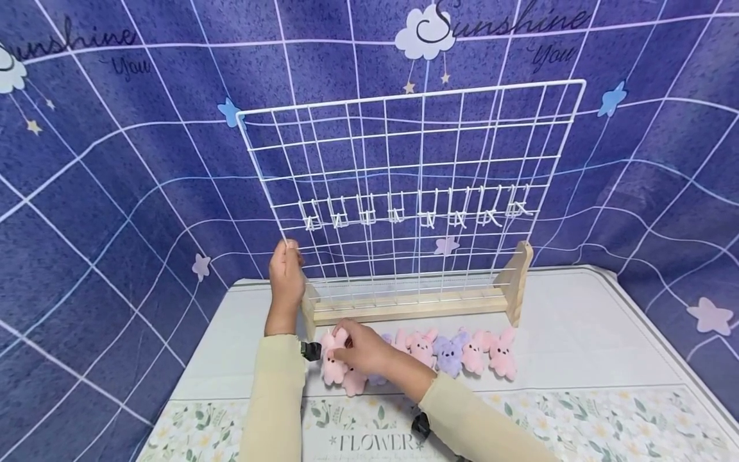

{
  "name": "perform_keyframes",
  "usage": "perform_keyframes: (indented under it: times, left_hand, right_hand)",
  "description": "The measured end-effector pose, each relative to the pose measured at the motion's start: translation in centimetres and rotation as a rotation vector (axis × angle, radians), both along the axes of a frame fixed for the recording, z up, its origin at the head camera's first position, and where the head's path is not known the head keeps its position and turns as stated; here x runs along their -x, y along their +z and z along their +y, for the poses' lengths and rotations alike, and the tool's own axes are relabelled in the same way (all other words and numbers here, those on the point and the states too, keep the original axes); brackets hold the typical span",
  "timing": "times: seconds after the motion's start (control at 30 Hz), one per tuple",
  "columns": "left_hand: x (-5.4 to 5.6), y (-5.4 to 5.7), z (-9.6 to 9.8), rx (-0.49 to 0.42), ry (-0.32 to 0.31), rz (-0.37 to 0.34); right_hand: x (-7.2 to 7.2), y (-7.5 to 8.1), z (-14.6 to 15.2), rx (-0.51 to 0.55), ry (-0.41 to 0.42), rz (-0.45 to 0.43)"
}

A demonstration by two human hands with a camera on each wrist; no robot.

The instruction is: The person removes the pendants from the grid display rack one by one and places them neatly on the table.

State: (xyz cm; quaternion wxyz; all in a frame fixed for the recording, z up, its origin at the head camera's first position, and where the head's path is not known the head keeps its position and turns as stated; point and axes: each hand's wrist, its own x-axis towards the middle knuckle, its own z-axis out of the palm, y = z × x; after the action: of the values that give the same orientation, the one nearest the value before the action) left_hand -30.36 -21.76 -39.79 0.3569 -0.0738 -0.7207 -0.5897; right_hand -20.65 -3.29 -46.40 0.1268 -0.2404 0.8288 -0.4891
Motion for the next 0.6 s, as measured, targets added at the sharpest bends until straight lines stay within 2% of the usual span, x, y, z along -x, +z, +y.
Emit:
perform_keyframes:
  times: [0.2, 0.43, 0.6]
  left_hand:
    - [0.6, -0.5, -0.1, 0.091, 0.087, 0.046]
    - [0.9, -0.8, -0.2, 0.178, 0.126, 0.115]
    - [1.2, -1.1, -0.1, 0.190, 0.146, 0.149]
  right_hand:
    - [0.0, -0.1, -0.3, -0.075, 0.037, 0.063]
    - [-0.1, -0.5, -1.0, -0.212, -0.013, 0.107]
    - [-0.2, -0.4, -1.2, -0.236, -0.003, 0.119]
